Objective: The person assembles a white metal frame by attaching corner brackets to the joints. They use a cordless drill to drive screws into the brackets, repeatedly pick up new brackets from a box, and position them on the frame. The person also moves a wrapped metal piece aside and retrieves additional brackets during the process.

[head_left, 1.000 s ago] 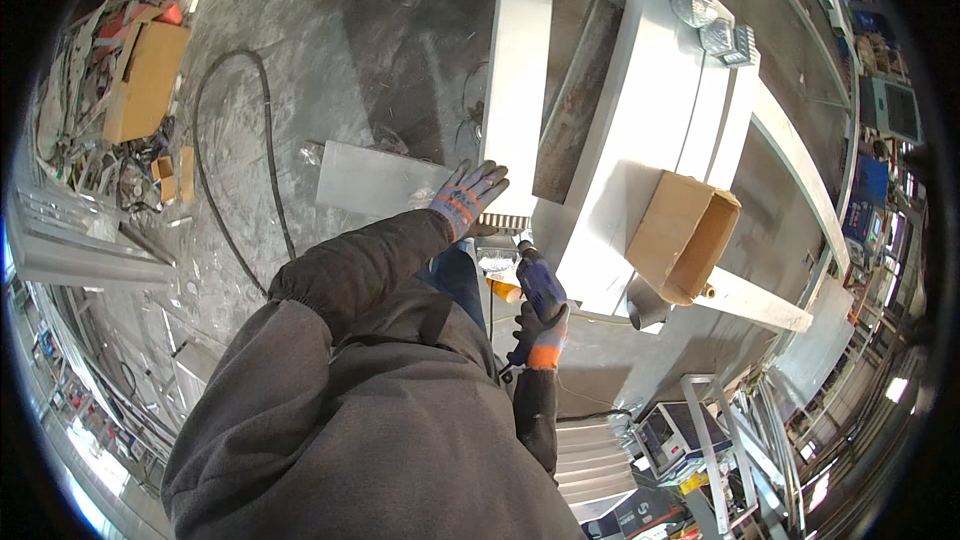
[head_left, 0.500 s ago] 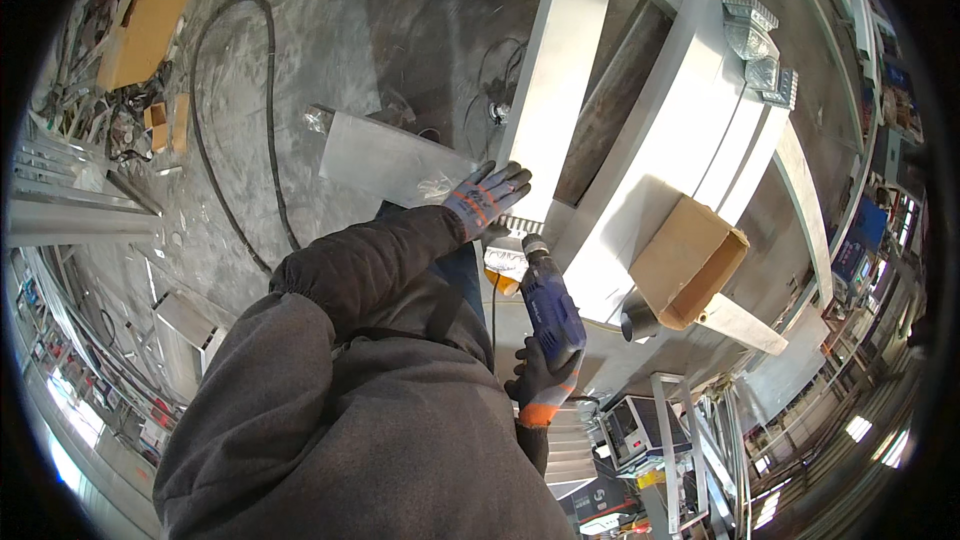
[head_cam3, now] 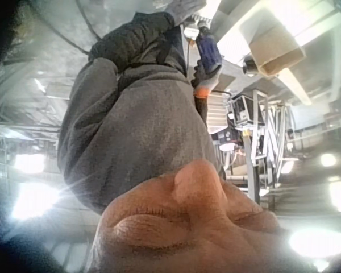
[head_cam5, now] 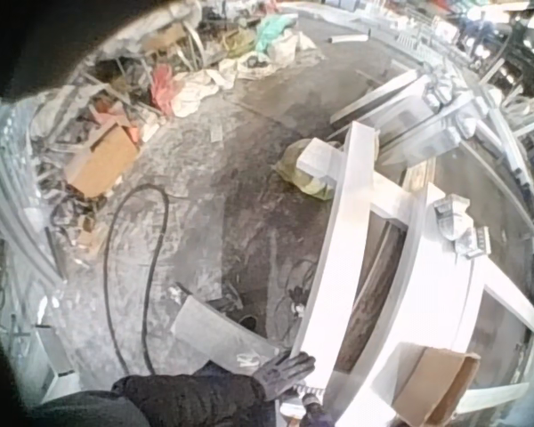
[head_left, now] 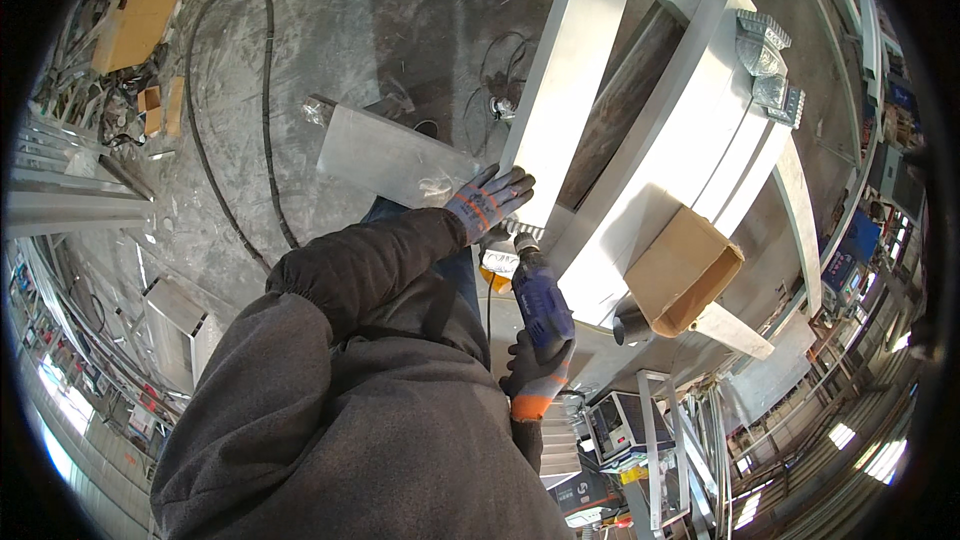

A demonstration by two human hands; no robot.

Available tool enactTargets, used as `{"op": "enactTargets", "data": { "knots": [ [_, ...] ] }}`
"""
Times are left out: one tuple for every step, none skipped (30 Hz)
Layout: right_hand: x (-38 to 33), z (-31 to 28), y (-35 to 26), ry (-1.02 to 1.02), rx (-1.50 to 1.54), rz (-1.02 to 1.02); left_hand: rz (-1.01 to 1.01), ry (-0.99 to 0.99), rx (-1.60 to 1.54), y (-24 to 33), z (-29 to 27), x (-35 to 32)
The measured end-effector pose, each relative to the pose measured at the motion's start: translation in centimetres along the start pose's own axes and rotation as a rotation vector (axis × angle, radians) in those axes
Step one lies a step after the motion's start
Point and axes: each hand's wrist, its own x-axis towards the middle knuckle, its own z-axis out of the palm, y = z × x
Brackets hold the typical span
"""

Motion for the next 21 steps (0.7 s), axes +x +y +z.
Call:
{"op": "enactTargets", "data": {
  "knots": [
    [0.0, 0.2, 0.4, 0.017, -0.073, -0.125, -0.006, -0.021, -0.057, 0.0, -0.1, 0.0],
    [0.1, 0.4, 0.8, 0.0, -0.096, -0.189, -0.013, -0.066, -0.089, 0.0, -0.5, 0.0],
    [0.1, 0.6, 1.1, -0.009, -0.114, -0.249, -0.011, -0.076, -0.124, 0.1, -1.0, 0.0],
    [0.2, 0.8, 1.3, -0.032, -0.138, -0.318, -0.022, -0.128, -0.155, 0.2, -1.7, 0.0],
    [0.4, 1.1, 1.4, -0.051, -0.109, -0.34, -0.025, -0.144, -0.189, 0.5, -2.7, -0.1],
    [0.4, 1.3, 1.3, -0.069, -0.079, -0.362, -0.03, -0.19, -0.218, 0.7, -3.8, -0.3],
    [0.7, 1.7, 0.9, -0.08, -0.042, -0.466, -0.021, -0.113, -0.42, 1.1, -5.0, -0.1],
    [0.8, 1.9, 0.5, -0.075, -0.091, -0.496, 0.001, -0.01, -0.685, 2.2, -6.3, -0.2],
    [1.0, 1.9, -0.2, -0.074, -0.137, -0.55, 0.121, 0.125, -0.806, 3.1, -7.7, -0.4],
    [1.1, 1.9, -0.9, -0.075, -0.183, -0.606, 0.201, 0.127, -1.037, 4.1, -9.0, -0.7],
    [1.1, 1.6, -1.7, -0.114, -0.269, -0.478, 0.341, 0.216, -1.009, 5.5, -10.0, -0.4],
    [0.9, 1.1, -2.4, -0.155, -0.355, -0.344, 0.325, 0.082, -1.088, 6.7, -10.8, -0.4],
    [0.9, 0.8, -3.0, -0.19, -0.371, -0.299, 0.406, 0.089, -1.086, 7.5, -11.3, 0.2],
    [0.8, 0.2, -3.5, -0.18, -0.435, -0.277, 0.386, -0.009, -1.096, 8.3, -11.6, 0.6],
    [0.8, -0.2, -3.6, -0.165, -0.43, -0.34, 0.36, -0.02, -1.079, 8.8, -11.7, 1.0],
    [0.8, -0.7, -3.6, -0.152, -0.43, -0.396, 0.318, -0.08, -1.054, 9.2, -11.8, 1.2],
    [1.1, -1.1, -3.4, -0.159, -0.41, -0.423, 0.326, 0.02, -1.087, 9.6, -11.7, 1.2],
    [1.5, -1.4, -3.0, -0.167, -0.392, -0.446, 0.31, 0.064, -1.105, 9.9, -11.4, 1.0],
    [2.0, -1.7, -2.4, -0.156, -0.367, -0.514, 0.291, 0.111, -1.12, 10.2, -11.1, 0.8],
    [2.6, -1.8, -1.7, -0.19, -0.326, -0.469, 0.192, 0.174, -1.185, 10.2, -10.5, 0.3],
    [3.1, -1.8, -1.0, -0.2, -0.274, -0.463, 0.095, 0.234, -1.246, 10.1, -9.9, -0.5]
  ]
}}
